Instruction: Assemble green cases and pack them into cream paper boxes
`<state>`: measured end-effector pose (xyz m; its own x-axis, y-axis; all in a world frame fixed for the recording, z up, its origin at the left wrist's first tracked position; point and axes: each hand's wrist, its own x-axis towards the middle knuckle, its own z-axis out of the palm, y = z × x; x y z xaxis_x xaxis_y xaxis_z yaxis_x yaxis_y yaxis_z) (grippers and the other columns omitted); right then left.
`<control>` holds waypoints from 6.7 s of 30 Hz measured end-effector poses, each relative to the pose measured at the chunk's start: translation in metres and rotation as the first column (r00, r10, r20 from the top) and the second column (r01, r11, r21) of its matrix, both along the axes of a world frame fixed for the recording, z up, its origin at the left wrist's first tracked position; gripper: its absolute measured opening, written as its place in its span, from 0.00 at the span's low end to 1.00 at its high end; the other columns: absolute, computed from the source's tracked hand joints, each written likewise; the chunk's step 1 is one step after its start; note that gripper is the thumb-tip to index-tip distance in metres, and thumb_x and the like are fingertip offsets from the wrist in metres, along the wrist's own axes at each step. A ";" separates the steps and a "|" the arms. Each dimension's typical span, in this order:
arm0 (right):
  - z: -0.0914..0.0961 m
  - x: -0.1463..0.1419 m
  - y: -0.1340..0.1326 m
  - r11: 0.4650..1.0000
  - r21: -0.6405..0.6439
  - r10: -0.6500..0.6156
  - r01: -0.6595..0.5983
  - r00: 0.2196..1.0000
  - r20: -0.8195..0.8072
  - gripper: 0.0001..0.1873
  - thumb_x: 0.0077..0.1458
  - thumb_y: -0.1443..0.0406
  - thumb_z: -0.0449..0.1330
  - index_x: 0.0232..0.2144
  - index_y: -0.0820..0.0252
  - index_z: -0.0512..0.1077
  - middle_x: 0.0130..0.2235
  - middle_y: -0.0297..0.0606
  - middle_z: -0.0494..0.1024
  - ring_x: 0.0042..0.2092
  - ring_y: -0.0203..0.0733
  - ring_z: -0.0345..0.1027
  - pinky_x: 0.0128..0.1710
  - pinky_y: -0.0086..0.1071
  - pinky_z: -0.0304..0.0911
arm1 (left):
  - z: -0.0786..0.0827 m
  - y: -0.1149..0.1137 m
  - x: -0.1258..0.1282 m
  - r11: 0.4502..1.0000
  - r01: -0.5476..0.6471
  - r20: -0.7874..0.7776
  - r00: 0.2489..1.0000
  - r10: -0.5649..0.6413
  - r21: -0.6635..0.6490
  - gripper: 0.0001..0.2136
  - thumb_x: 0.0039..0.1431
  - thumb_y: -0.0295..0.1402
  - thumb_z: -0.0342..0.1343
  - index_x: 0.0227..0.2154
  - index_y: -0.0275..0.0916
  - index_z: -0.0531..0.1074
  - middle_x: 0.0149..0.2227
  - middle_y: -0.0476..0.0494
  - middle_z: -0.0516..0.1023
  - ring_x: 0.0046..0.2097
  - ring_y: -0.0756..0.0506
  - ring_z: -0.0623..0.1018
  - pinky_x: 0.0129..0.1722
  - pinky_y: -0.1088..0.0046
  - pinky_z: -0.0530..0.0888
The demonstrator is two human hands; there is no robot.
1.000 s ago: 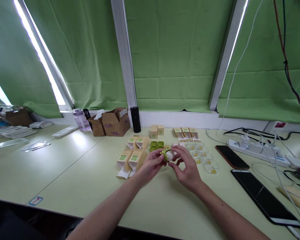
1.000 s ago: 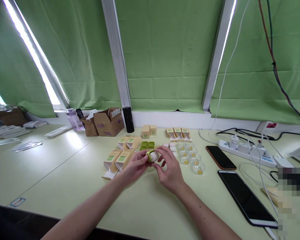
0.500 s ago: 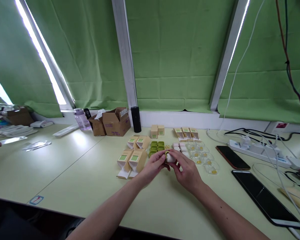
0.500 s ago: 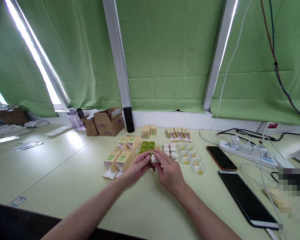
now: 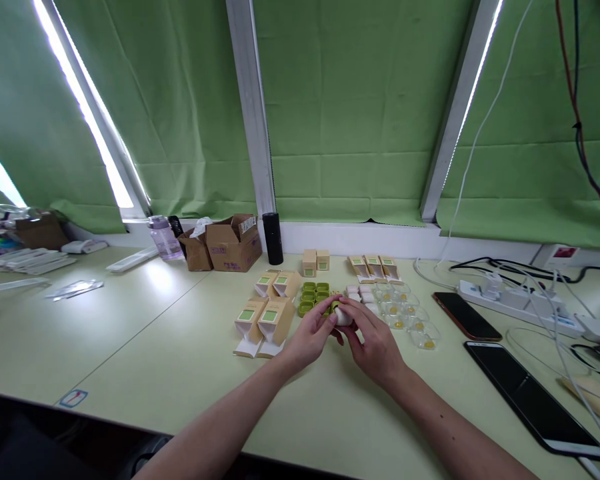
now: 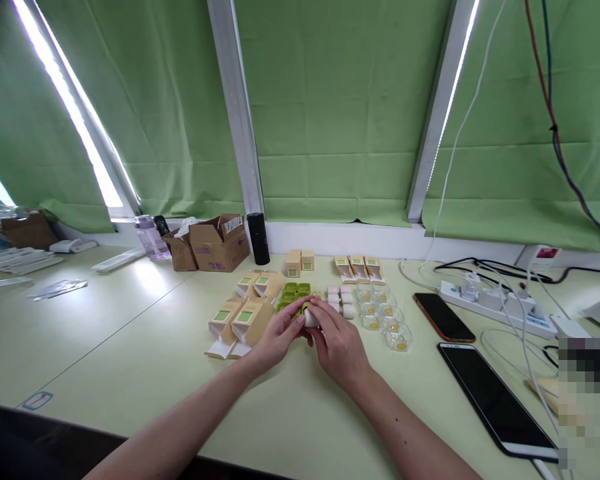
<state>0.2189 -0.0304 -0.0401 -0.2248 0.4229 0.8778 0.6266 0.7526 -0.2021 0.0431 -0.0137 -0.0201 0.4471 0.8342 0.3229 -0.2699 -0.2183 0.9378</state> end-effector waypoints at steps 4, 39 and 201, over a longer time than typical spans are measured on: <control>0.000 0.000 -0.001 0.999 0.035 -0.032 0.031 0.999 0.019 0.23 0.69 0.71 0.56 0.63 0.56 0.70 0.60 0.49 0.79 0.61 0.51 0.76 0.59 0.47 0.77 | 0.000 -0.002 -0.002 1.000 -0.018 -0.015 1.000 0.018 0.009 0.30 0.67 0.49 0.61 0.68 0.45 0.68 0.62 0.33 0.74 0.40 0.47 0.78 0.42 0.66 0.80; 0.005 -0.003 -0.003 0.990 0.114 -0.091 0.081 0.992 0.089 0.26 0.71 0.70 0.55 0.68 0.56 0.67 0.60 0.49 0.80 0.57 0.50 0.80 0.47 0.38 0.82 | -0.007 0.004 0.000 0.995 -0.059 0.099 0.993 0.066 -0.075 0.25 0.62 0.46 0.68 0.58 0.40 0.77 0.61 0.33 0.78 0.64 0.33 0.75 0.62 0.57 0.75; 0.010 -0.008 0.002 0.689 -0.446 -0.037 -0.571 0.587 -0.808 0.28 0.57 0.45 0.70 0.49 0.58 0.76 0.33 0.38 0.83 0.35 0.45 0.79 0.34 0.41 0.81 | 0.000 0.004 -0.015 0.418 -0.211 -0.158 0.705 0.691 0.884 0.23 0.67 0.22 0.55 0.62 0.47 0.70 0.60 0.36 0.72 0.62 0.36 0.69 0.62 0.49 0.71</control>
<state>0.2113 -0.0281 -0.0297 0.1298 0.9350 0.3299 -0.1777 0.3493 -0.9200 0.0276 -0.0098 -0.0197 0.3575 0.4668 0.8089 0.4904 -0.8309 0.2628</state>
